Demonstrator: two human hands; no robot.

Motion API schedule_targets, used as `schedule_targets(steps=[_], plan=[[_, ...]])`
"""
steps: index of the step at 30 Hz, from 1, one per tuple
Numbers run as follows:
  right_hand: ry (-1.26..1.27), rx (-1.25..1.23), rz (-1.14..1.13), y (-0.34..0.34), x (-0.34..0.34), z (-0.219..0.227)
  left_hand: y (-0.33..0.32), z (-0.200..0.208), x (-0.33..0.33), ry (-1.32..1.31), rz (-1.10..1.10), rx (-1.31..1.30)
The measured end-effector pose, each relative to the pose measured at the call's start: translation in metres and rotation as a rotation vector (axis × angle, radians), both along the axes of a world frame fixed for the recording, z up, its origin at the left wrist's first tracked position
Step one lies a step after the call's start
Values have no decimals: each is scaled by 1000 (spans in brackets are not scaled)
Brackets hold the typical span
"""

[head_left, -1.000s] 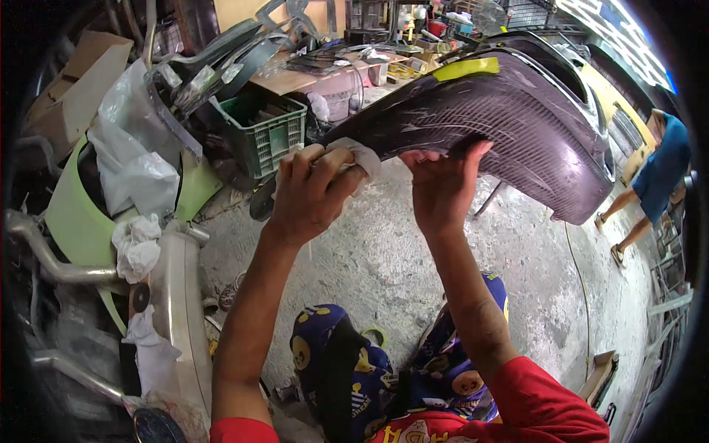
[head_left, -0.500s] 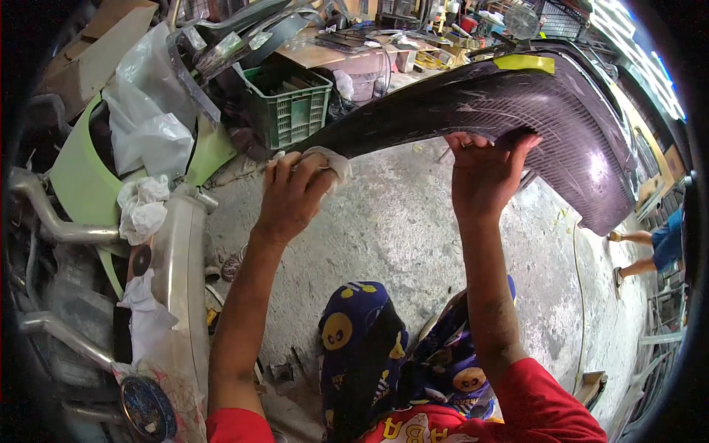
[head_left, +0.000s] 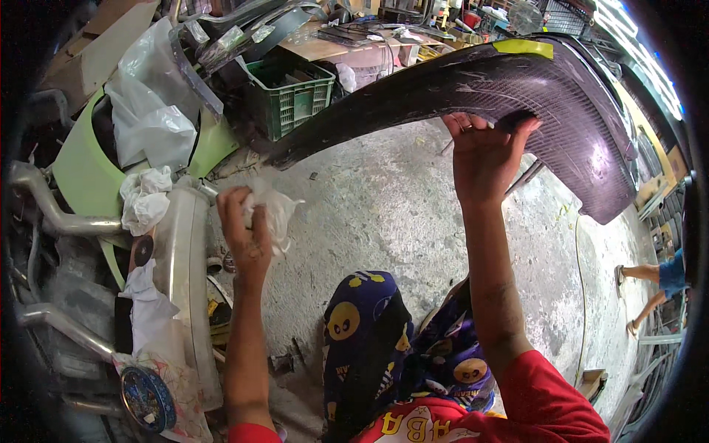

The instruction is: Sanding and cleaning a carbon fiber automotive component in a body shop.

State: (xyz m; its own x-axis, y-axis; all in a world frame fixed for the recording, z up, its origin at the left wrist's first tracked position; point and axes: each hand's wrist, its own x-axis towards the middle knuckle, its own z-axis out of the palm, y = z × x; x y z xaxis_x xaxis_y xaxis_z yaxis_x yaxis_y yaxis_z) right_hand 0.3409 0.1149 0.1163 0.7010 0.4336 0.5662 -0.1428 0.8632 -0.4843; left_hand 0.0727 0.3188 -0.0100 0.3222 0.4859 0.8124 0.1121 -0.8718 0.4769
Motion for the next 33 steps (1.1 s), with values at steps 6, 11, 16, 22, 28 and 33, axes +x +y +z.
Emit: schedule_targets(steps=[6,11,16,22,28,33], plan=[[-78,91,182,-7,22,-8,10,-53,-33,-85,232,-690],[8,-8,71,-1,-1,-8,-12,-146,-59,-645,-203,-1753],[-202,-426,-41,-29,-17,-57,-65,-59,-6,-733,-395,-1631],[-290,-740,297,-55,-42,-105,-111,54,68,50,-699,-1045],[-157,-655,181,-86,-31,-92,-134,102,107,621,-587,-513],[-311,-1006,85,-143,8,-98,-155,85,148,493,-674,-592]])
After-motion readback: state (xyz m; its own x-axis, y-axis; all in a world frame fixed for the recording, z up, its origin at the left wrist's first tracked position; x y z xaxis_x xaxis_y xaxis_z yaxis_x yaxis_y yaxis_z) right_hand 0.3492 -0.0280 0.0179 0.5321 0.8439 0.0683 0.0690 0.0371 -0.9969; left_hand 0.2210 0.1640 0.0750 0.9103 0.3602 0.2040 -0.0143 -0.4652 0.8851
